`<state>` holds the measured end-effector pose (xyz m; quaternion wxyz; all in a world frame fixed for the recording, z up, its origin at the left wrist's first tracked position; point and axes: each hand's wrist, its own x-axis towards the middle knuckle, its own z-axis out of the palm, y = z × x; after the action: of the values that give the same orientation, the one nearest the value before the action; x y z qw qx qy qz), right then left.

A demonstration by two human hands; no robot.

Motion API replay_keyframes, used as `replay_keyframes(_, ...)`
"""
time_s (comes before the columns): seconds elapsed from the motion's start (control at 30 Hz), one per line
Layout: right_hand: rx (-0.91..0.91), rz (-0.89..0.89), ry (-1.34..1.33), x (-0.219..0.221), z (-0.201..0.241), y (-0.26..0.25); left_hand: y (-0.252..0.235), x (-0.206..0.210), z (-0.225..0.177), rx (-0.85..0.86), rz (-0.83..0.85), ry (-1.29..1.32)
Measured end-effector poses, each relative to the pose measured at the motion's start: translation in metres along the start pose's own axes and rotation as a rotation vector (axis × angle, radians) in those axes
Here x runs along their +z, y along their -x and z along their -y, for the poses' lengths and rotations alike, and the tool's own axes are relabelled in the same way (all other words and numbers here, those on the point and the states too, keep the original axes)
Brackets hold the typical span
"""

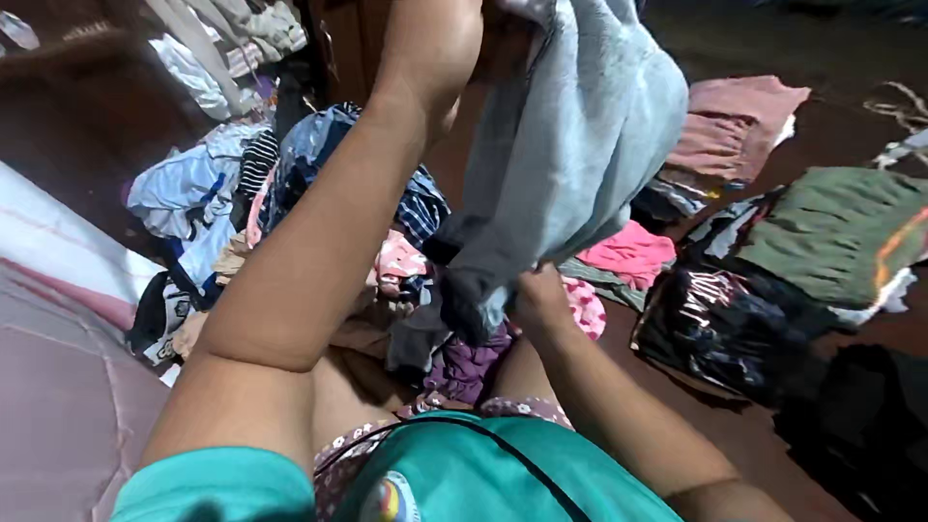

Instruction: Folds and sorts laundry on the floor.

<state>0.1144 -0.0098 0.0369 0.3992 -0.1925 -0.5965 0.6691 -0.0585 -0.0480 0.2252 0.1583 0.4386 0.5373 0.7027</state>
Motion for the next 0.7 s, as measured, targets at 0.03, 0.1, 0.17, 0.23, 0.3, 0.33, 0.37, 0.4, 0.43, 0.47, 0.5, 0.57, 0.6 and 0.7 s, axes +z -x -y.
replay_keyframes(0.03,0.054,-0.078,-0.005,-0.003,0.013,0.0,0.012,0.001,0.005,-0.048,0.088,-0.159)
replay_keyframes(0.1,0.13,-0.144,-0.031,-0.017,0.027,-0.005,0.048,0.002,0.019,-0.106,0.259,-0.45)
replay_keyframes(0.17,0.194,-0.1,-0.142,-0.035,0.026,-0.009,0.083,0.003,0.047,0.051,0.401,-0.538)
replay_keyframes(0.23,0.247,-0.081,-0.191,-0.044,0.018,-0.008,0.112,0.013,0.079,0.179,0.608,-0.498)
replay_keyframes(0.3,0.297,-0.002,-0.215,-0.049,0.008,-0.004,0.131,0.028,0.114,0.197,0.739,-0.533)
replay_keyframes(0.33,0.325,0.056,-0.224,-0.052,0.002,0.0,0.137,0.033,0.124,0.155,0.737,-0.541)
replay_keyframes(0.37,0.359,0.104,-0.233,-0.054,-0.003,0.004,0.14,0.035,0.127,0.083,0.72,-0.54)
replay_keyframes(0.4,0.395,0.139,-0.248,-0.057,-0.007,0.009,0.139,0.032,0.125,0.0,0.69,-0.53)
replay_keyframes(0.43,0.429,0.158,-0.258,-0.061,-0.009,0.012,0.135,0.026,0.12,-0.076,0.638,-0.513)
replay_keyframes(0.47,0.455,0.139,-0.251,-0.066,-0.008,0.013,0.13,0.017,0.111,-0.148,0.568,-0.483)
replay_keyframes(0.5,0.455,0.096,-0.209,-0.074,-0.005,0.01,0.125,0.006,0.103,-0.196,0.466,-0.431)
replay_keyframes(0.57,0.35,0.052,-0.209,-0.1,-0.003,-0.003,0.116,-0.027,0.094,-0.219,0.212,-0.211)
replay_keyframes(0.6,0.256,0.065,-0.248,-0.117,-0.003,-0.011,0.112,-0.046,0.092,-0.21,0.092,-0.024)
replay_keyframes(0.7,0.058,0.028,-0.206,-0.158,-0.001,-0.027,0.106,-0.121,0.101,-0.004,-0.058,0.42)
